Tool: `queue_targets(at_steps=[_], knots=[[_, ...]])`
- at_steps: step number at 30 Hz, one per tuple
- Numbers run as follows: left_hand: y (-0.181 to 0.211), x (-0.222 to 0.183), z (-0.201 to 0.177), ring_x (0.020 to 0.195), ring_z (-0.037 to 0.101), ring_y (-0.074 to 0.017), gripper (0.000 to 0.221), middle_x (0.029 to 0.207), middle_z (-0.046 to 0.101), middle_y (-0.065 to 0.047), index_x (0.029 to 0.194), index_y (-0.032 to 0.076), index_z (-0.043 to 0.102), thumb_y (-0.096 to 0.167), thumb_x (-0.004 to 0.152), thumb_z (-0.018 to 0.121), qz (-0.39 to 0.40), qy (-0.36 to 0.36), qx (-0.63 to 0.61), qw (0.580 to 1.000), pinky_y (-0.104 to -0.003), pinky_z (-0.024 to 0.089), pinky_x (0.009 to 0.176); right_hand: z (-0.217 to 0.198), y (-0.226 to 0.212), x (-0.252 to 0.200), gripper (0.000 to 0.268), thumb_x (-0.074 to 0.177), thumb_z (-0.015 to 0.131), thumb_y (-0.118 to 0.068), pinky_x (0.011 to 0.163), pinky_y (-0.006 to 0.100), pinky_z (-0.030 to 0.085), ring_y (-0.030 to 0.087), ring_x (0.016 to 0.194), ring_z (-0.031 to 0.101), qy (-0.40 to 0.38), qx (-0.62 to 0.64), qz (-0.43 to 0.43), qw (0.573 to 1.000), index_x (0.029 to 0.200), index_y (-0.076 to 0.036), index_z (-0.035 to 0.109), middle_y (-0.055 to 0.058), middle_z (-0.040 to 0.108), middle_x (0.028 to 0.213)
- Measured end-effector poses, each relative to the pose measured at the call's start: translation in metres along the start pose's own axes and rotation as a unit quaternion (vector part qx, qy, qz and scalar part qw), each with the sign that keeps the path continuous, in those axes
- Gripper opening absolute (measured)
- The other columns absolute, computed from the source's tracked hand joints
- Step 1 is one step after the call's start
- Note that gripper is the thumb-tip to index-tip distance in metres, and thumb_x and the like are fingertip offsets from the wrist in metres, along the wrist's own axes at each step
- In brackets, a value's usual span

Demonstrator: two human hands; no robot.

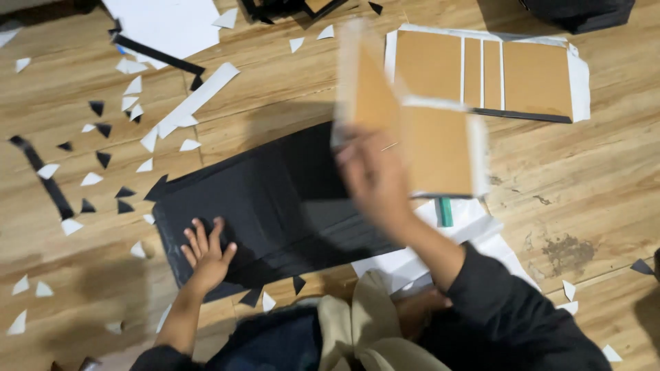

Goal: Manually assembling folders by folding black material over cardboard bases and smoothing the edges with a tool.

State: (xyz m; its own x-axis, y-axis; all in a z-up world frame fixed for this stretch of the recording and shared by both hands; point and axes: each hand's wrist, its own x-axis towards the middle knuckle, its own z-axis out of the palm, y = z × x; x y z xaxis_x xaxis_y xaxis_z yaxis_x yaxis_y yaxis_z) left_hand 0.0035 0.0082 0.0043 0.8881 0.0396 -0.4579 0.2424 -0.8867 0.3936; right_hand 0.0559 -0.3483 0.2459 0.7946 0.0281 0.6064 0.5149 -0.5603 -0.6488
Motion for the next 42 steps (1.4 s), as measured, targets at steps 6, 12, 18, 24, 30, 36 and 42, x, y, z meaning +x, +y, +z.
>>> queue_targets(at_steps=[6,12,18,24,30,36,42], knots=[[0.034,-0.065,-0.04,0.113,0.054,-0.0359,0.078,0.13,0.053,-0.01,0.126,0.016,0.042,0.077,0.078,0.029,-0.063,0.064,-0.799,0.594,-0.061,0.043,0.094,0.039,-0.067,-0.06,0.042,0.092,0.052,-0.027,0.098,0.056,0.039,0.043,0.123,0.045,-0.32,0.167,-0.1,0.927,0.13,-0.009,0.047,0.02,0.046,0.135],[-0.055,-0.026,0.017,0.079,0.063,-0.0459,0.062,0.095,0.041,-0.013,0.113,-0.005,0.026,0.005,0.076,0.075,-0.132,0.11,-0.731,0.661,-0.06,0.054,0.073,0.07,0.039,-0.149,0.084,0.077,0.071,-0.039,0.108,0.057,0.018,0.045,0.136,0.014,-0.476,-0.228,0.037,0.848,0.144,-0.019,0.024,0.022,0.022,0.144],[-0.036,-0.065,-0.003,0.076,0.063,-0.0511,0.036,0.088,0.06,-0.03,0.091,-0.006,0.038,0.0,0.077,0.071,-0.108,0.092,-0.768,0.625,-0.045,0.059,0.065,0.077,0.08,-0.17,0.06,0.086,0.053,-0.02,0.108,0.053,0.024,0.036,0.132,0.035,-0.304,-0.376,-0.167,0.859,0.142,-0.016,0.034,0.018,0.039,0.139],[0.038,-0.128,-0.045,0.133,0.01,-0.0571,0.098,0.146,0.005,-0.038,0.145,0.012,0.031,0.052,0.066,0.075,0.076,0.325,0.037,0.942,-0.07,0.001,0.103,0.081,0.072,-0.173,0.052,0.089,0.045,-0.012,0.102,0.054,0.034,0.038,0.125,0.044,-0.242,-0.357,-0.225,0.874,0.141,-0.019,0.042,0.019,0.048,0.132],[0.012,-0.085,0.007,0.139,0.02,-0.0353,0.099,0.145,0.029,-0.015,0.144,0.021,0.027,0.042,0.063,0.079,0.283,0.247,0.271,0.887,-0.059,0.014,0.111,0.081,0.056,-0.176,0.044,0.089,0.042,-0.008,0.094,0.045,0.044,0.036,0.111,0.057,-0.172,-0.32,-0.295,0.884,0.13,-0.018,0.054,0.018,0.057,0.12],[0.015,-0.101,0.006,0.121,0.048,-0.0283,0.053,0.124,0.053,-0.01,0.137,0.02,0.045,0.014,0.085,0.055,0.338,0.363,0.243,0.833,-0.042,0.036,0.104,0.068,0.058,-0.178,0.04,0.082,0.051,-0.006,0.093,0.038,0.047,0.03,0.107,0.061,-0.175,-0.313,-0.307,0.882,0.119,-0.02,0.061,0.012,0.062,0.116],[0.05,-0.129,-0.046,0.101,0.061,-0.03,0.044,0.106,0.064,-0.008,0.112,0.022,0.066,0.008,0.075,0.047,0.323,0.204,0.193,0.904,-0.04,0.047,0.082,0.042,0.05,-0.163,0.038,0.075,0.06,-0.013,0.086,0.03,0.049,0.023,0.103,0.064,-0.233,-0.26,-0.285,0.893,0.11,-0.025,0.065,0.003,0.067,0.108]])
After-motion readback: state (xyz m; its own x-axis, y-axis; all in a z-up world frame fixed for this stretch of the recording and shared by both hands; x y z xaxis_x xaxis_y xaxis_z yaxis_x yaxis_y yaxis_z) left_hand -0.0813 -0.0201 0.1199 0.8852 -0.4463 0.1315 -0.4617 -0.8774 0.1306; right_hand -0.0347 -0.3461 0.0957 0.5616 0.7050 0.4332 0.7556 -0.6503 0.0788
